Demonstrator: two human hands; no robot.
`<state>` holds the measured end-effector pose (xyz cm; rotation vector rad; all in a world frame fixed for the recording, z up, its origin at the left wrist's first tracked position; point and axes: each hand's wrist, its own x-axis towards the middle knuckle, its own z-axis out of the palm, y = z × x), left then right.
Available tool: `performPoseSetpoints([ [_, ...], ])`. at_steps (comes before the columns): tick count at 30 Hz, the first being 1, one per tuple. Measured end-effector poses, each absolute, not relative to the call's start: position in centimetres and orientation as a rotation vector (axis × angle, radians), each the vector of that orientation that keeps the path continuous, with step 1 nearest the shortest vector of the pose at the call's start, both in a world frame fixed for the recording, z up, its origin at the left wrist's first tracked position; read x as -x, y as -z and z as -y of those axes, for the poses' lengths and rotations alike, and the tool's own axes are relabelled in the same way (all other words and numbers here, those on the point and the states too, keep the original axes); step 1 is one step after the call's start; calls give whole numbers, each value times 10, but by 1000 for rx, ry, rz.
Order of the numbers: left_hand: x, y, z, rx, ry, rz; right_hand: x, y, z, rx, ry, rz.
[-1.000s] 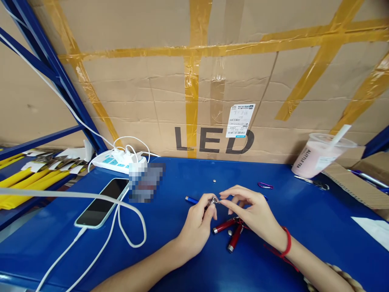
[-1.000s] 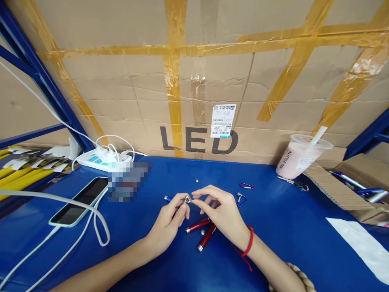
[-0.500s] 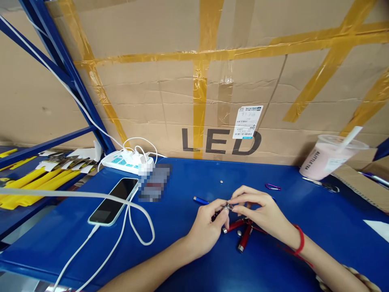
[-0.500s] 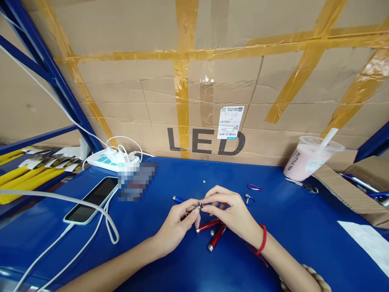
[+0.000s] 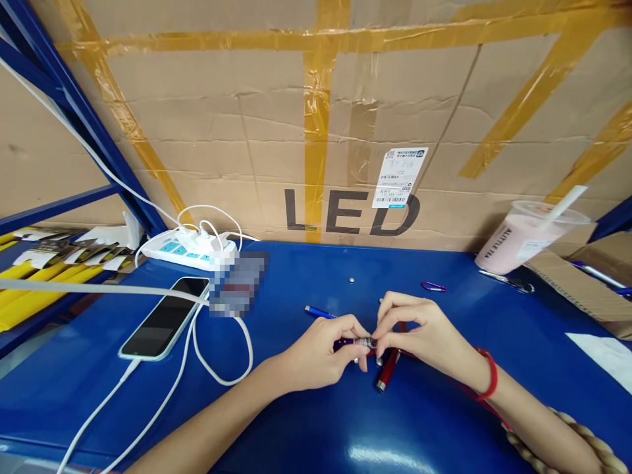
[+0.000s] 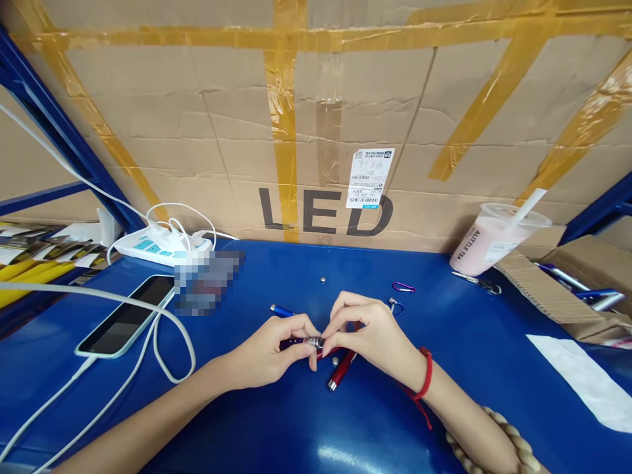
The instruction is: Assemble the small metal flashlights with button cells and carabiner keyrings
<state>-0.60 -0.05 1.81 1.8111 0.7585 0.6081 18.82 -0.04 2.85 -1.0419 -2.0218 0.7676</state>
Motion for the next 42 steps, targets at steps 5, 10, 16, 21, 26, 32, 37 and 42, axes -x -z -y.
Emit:
performPoseSetpoints([
  [5, 0, -13, 3, -1752, -681, -789, -192, -27, -2, 1081, -811, 2093],
  [10, -6, -6, 5, -1647, -839, -829, -191, -23, -4, 1109, -826, 1995],
  [16, -8, -3, 8, -1600, -881, -790, -191, -23, -5, 1116, -901, 1931],
  [21, -8, -6, 10, -1625, -875, -805, -193, -22, -9, 1124, -1009, 1924],
  [26, -10, -3, 13, -1615, -864, -761, -195, -20, -14, 1052, -1062, 1933],
  [32, -13, -7, 17, -1546, -903, -702, -195, -11, -16, 931, -1199, 1853],
  [37, -13, -14, 20, -1441, -926, -667, -191, -6, -16, 782, -1319, 1742],
  [42, -14, -9, 20, -1415, -928, -681, -187, -9, -14, 751, -1315, 1714],
])
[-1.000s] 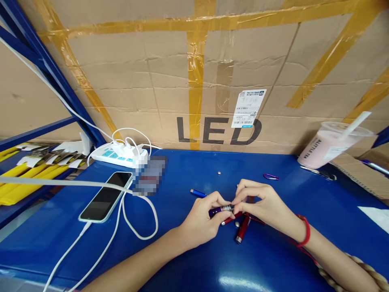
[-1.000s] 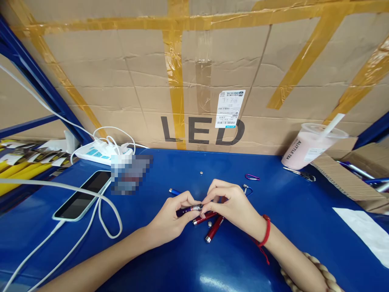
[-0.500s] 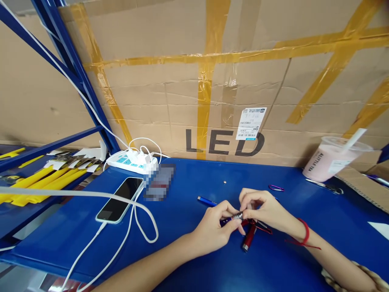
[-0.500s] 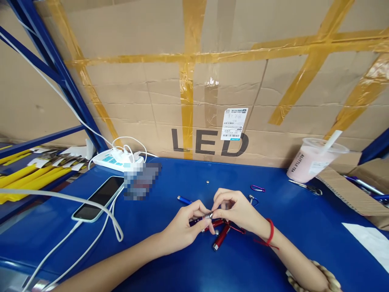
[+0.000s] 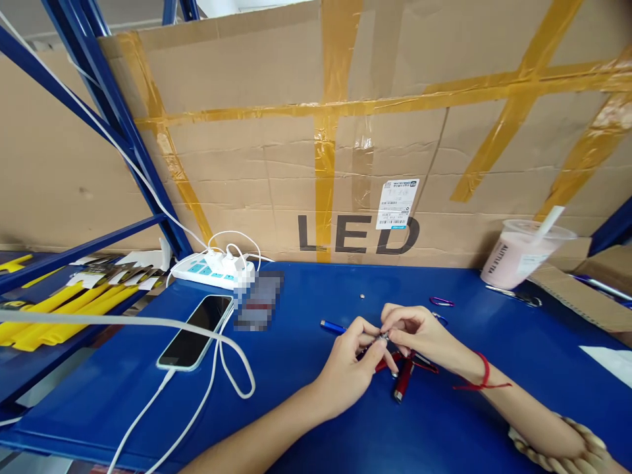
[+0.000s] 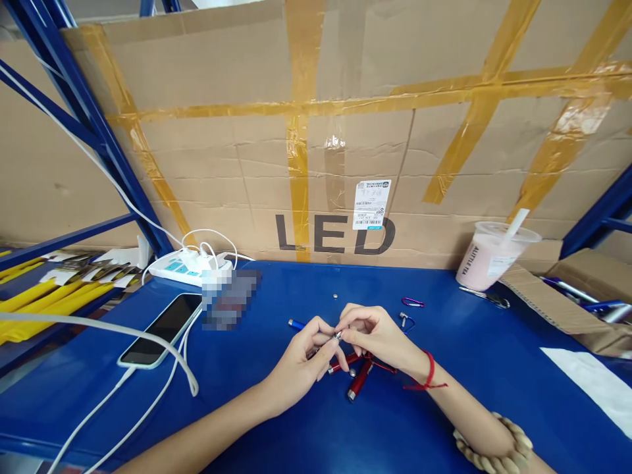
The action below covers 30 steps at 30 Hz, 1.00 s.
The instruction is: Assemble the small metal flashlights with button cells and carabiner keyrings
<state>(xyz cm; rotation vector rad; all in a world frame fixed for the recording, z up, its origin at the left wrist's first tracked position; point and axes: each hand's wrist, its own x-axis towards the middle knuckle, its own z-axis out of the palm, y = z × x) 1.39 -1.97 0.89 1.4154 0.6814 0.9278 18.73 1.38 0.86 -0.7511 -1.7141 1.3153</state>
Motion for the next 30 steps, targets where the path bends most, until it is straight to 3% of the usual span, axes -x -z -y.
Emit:
performPoseSetpoints([
  [13, -9, -12, 14, -1605, -964, -874, -184, -16, -6, 855, -1136, 1754],
  [22, -5, -11, 3, -1715, -947, -949, -190, -18, -6, 896, -825, 1665],
  [30, -3, -14, 5, -1627, -903, -929, -192, -20, -5, 875, -880, 1782],
])
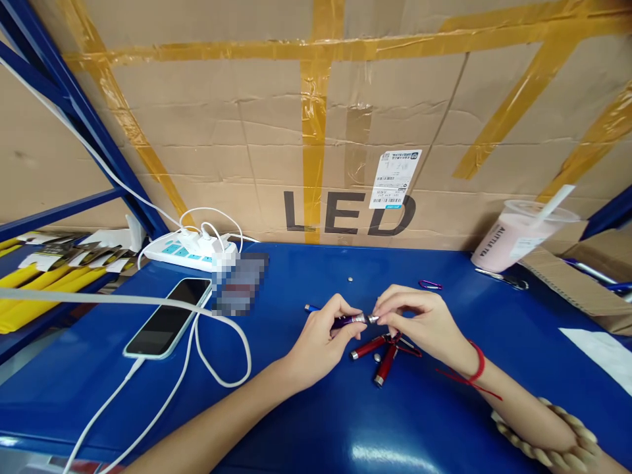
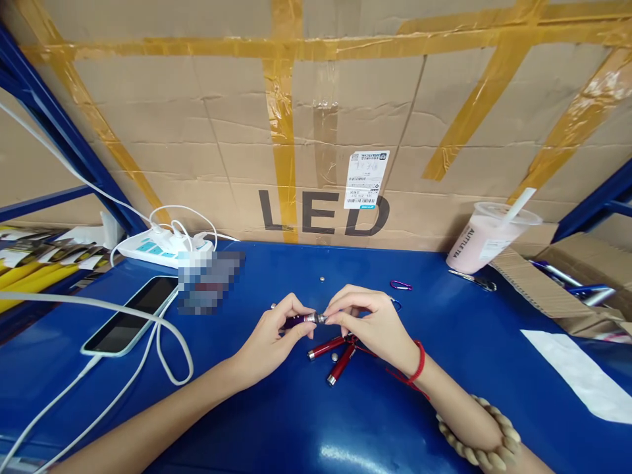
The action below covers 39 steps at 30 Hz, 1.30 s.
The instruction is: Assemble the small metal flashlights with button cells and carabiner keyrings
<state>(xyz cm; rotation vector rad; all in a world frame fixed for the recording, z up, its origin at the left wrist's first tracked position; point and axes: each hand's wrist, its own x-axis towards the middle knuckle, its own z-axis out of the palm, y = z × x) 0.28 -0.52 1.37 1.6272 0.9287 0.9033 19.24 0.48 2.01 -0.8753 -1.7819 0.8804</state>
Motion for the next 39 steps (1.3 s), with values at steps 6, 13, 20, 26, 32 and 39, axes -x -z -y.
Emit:
performPoseSetpoints([
  [6, -5, -11, 4, -1662, -975, -918, -194, -25, -2, 881, -835, 1884],
  [13, -4, -14, 7, -1717, -944, -927, -196, -30, -4, 953, -719, 1946],
  [20, -3, -12, 10, -1715, -898, -821, -195, -23, -9, 1019, -920, 1940],
  [26, -2, -6, 11, -1731, -905, -844, -194, -19, -8, 979, -820, 2124],
  [32, -1, -2, 10, -1778, -907, -872, -197, -11, -6, 945, -788, 2339],
  [39, 0, -1, 8, -1862, -951, -900, -187, -11, 1, 1006, -749, 2303],
])
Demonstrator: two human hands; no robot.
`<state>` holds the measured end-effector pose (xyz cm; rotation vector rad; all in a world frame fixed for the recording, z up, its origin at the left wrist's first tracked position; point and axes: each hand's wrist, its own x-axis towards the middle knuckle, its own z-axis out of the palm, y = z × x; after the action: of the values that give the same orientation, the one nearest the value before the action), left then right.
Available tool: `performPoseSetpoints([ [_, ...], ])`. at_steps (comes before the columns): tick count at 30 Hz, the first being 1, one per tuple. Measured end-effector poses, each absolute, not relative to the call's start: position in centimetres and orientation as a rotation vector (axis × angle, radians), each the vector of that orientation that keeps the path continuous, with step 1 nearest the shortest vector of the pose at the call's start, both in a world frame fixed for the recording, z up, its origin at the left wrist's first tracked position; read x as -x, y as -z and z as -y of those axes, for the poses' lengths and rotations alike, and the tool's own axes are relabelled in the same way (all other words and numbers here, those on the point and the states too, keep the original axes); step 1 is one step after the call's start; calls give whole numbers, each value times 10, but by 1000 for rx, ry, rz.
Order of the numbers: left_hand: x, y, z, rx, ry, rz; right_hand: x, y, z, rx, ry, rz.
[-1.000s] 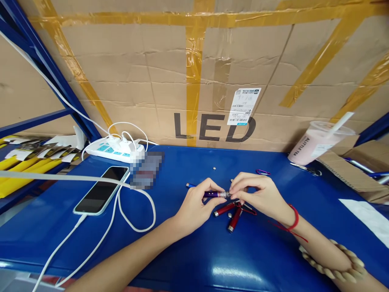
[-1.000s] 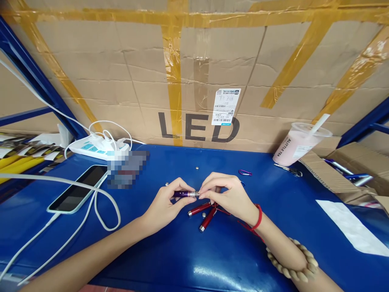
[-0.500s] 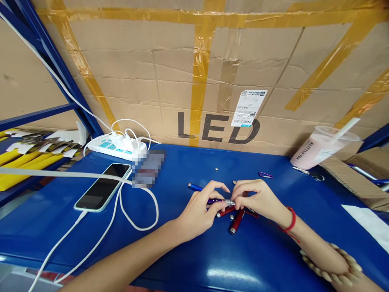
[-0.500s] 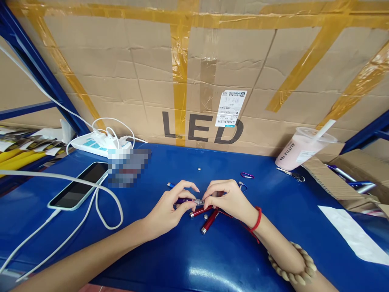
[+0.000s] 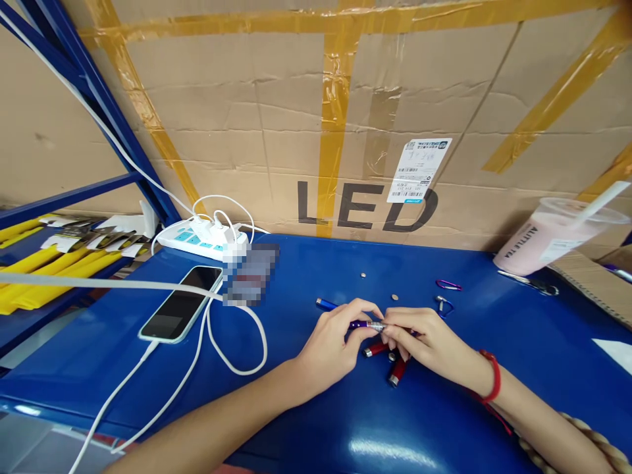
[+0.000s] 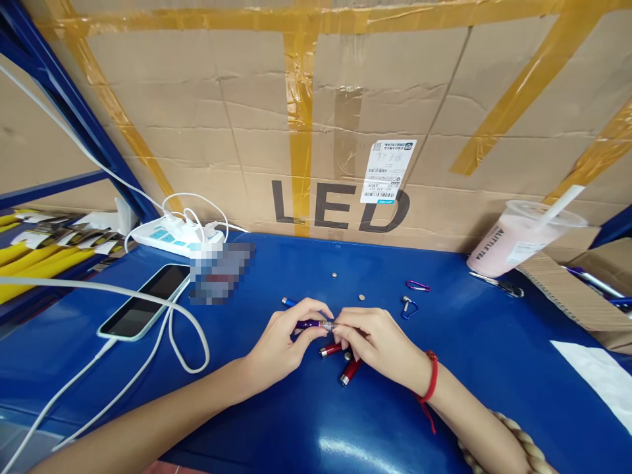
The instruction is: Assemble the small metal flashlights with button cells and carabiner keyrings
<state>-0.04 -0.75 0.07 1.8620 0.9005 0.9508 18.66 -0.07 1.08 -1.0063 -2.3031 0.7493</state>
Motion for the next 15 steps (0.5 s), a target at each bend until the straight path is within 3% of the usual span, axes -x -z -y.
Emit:
performPoseSetpoints([
  [9, -1, -1, 6, -1986, -973, -1014, -178, -12, 6, 1121, -1049, 2068],
  [15, -2, -5, 5, -1885, -994, -995, -180, -17, 8, 1091, -1062, 2039],
])
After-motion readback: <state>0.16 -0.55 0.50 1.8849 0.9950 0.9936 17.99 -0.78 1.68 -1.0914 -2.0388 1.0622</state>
